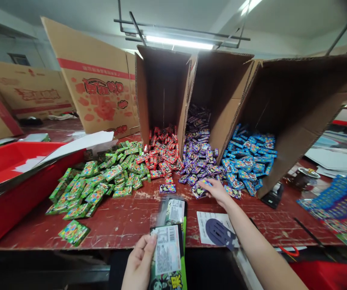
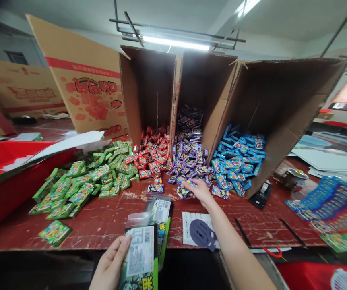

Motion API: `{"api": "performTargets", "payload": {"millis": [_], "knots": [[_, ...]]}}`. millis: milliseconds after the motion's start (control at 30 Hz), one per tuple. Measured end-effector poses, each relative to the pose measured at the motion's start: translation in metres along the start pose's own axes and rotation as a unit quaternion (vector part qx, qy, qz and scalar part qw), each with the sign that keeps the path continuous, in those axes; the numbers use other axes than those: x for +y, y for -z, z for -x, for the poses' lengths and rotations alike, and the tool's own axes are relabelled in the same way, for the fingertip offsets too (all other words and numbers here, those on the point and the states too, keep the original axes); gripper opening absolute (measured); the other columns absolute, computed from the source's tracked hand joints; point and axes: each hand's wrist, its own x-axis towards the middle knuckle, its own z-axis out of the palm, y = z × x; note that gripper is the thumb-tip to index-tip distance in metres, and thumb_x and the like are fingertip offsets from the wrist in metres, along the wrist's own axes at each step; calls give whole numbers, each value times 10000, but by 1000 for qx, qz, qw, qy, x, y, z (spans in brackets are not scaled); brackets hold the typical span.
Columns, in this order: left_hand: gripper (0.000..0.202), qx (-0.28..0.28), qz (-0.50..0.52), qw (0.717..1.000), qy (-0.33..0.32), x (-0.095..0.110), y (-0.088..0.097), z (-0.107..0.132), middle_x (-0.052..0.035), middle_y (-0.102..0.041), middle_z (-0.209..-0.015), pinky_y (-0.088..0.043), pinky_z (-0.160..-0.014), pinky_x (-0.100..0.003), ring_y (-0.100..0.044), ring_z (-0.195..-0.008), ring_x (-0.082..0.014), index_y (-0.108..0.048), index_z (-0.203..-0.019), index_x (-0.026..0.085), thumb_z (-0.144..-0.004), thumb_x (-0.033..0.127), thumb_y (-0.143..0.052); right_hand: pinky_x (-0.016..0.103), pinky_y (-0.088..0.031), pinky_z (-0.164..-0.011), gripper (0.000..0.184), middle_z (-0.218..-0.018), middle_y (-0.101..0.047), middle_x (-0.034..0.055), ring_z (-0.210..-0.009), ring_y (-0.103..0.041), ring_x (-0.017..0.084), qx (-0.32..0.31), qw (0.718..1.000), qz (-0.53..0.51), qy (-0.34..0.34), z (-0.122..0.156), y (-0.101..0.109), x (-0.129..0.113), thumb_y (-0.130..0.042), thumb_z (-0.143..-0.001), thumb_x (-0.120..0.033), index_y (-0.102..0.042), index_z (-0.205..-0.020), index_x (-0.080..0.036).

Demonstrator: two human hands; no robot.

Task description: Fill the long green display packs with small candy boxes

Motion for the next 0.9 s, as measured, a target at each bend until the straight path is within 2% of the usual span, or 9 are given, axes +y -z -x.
{"api": "performTargets", "payload": {"millis": [67, 133, 200, 267, 367, 467, 600, 733, 900], "knots": [[334, -10, -12, 1000, -2, -3, -3, -1, 18, -622, -631, -442, -548, -193, -548, -577, -122, -569, -703, 168, -695, 482, -681, 260, -442, -439, 476, -683, -614, 23, -501, -585, 152, -15, 998, -60, -5, 32, 8, 3, -503, -756, -606, -542, -938, -167], [332, -33, -26, 999, -7, -7, -8, -2, 31, -592, -600, -414, -514, -175, -500, -534, -97, -556, -697, 163, -720, 477, -660, 266, -468, -471, 461, -710, -627, 23, -517, -598, 150, -37, 987, -155, -10, 63, 10, -1, -602, -715, -559, -533, -970, -181], [346, -50, -45, 998, -19, -10, -16, -2, 42, -560, -571, -389, -488, -164, -457, -501, -81, -539, -684, 159, -734, 485, -642, 245, -476, -525, 369, -688, -628, 1, -556, -598, 134, -32, 960, -280, -2, 86, 5, -12, -732, -644, -429, -560, -866, -189], [364, -59, -60, 996, -32, -11, -24, 0, 51, -530, -547, -367, -468, -160, -427, -481, -74, -516, -668, 161, -736, 500, -631, 213, -465, -557, 303, -656, -622, -27, -580, -585, 112, -16, 920, -392, 23, 99, -3, -32, -790, -597, -301, -551, -751, -198], [366, -70, -70, 994, -41, -9, -34, 6, 61, -492, -532, -343, -451, -158, -394, -468, -70, -490, -665, 170, -740, 502, -624, 244, -490, -630, 395, -784, -657, -18, -701, -615, 144, -44, 889, -449, 83, 106, -21, -65, -789, -605, -259, -560, -927, -254], [345, -72, -72, 994, -47, -5, -36, 13, 58, -497, -561, -352, -468, -168, -393, -481, -74, -484, -689, 176, -761, 492, -605, 330, -491, -766, 459, -983, -654, 42, -884, -608, 202, -98, 917, -362, 136, 107, -33, -80, -742, -674, -323, -577, -1098, -267], [335, -56, -118, 989, -72, -4, -32, 20, 35, -525, -596, -362, -501, -177, -416, -522, -88, -533, -717, 160, -797, 485, -562, 363, -449, -827, 227, -916, -642, 67, -884, -588, 215, -139, 956, -179, 184, 114, -28, -69, -638, -779, -374, -698, -923, -209], [349, -55, -123, 987, -83, -8, -37, 22, 40, -503, -582, -350, -487, -171, -399, -518, -85, -544, -707, 154, -801, 490, -552, 337, -436, -838, 220, -975, -567, 69, -926, -558, 203, -223, 946, -91, 216, 130, -16, -62, -620, -799, -376, -688, -721, -182], [332, -32, -57, 995, -78, -7, -36, 17, 44, -525, -564, -376, -478, -173, -434, -496, -85, -540, -705, 166, -755, 486, -616, 336, -406, -905, 181, -1137, -541, 78, -1039, -525, 208, -239, 939, -79, 236, 123, -25, -66, -638, -786, -356, -678, -743, -185]]}}
